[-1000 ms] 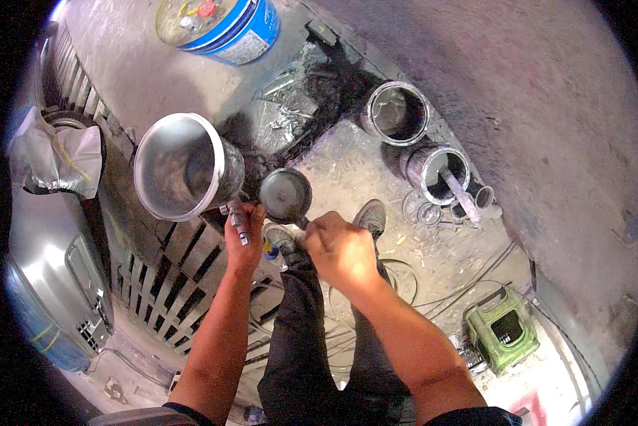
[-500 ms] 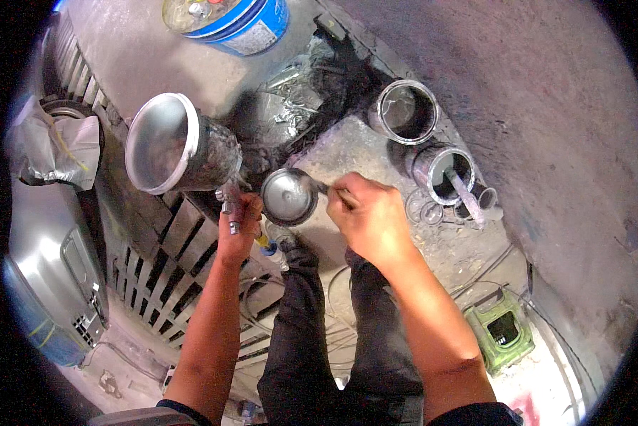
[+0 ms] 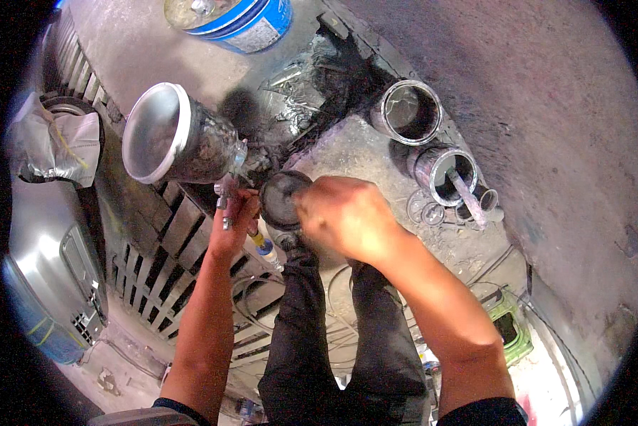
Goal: The person prepares paint for application by repeatedly scooping a grey liquid from a large blue bucket into a smaller white container using a paintbrush. The person holds the small container in one hand and uses the brush to transfer the paint in multiple small scoops. The process is repeated several times to fill the small container.
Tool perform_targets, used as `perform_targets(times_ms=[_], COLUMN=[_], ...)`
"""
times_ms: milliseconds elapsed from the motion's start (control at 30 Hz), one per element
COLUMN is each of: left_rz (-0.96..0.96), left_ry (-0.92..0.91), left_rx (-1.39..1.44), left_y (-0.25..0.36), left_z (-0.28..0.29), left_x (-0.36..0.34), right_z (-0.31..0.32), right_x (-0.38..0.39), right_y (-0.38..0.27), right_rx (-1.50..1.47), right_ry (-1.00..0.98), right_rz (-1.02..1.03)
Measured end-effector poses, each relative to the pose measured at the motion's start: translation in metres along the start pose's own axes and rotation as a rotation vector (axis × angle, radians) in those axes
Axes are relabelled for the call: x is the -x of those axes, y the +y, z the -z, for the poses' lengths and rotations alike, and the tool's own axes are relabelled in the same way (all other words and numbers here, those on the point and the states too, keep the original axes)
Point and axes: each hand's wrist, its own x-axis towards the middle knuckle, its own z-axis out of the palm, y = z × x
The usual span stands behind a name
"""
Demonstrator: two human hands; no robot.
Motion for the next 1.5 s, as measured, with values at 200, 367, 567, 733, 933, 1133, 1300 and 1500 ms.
perform_targets(times_ms=[200,367,567,733,933,1133,1300,1500], left_rz=[-0.154,-0.144,-0.044,-0.042,-0.134,-0.116,-0.133,-0.179], left_ry=[0.148,0.166,0.162,0.134,0.089,0.097,0.088,0.096], left_rx=[0.02,-0.096,-0.107,0.032,0.007,-0.086,-0.107,-0.045], left_y=[-0.012,-0.006,-0.003,-0.004,-0.008,-0.001,0.001,-0.01], left_z=[-0.009,-0.01,-0.011,-0.001,0.001,0.005,0.0,0.0], left_x=[-0.002,0.001,-0.001,0.003,-0.002,0.0,0.001,-0.001], right_z=[-0.04,-0.019,-0.037,-0.014,-0.025,-0.006,-0.012,-0.014], right_x=[0.021,0.018,0.011,0.021,0.005,0.002,0.013,0.002], right_y=[-0.013,-0.008,-0.004,0.009,-0.009,0.003,-0.014,-0.007], right_rx=[-0.579,0.084,0.014,0.022,0.042,0.052,0.116,0.062], right_ry=[0.171,0.041,0.078,-0.011,-0.027,0.056,-0.124,0.018], right_rz=[-0.641,-0.504,-0.103,-0.046,0.025,-0.065,-0.012,-0.067])
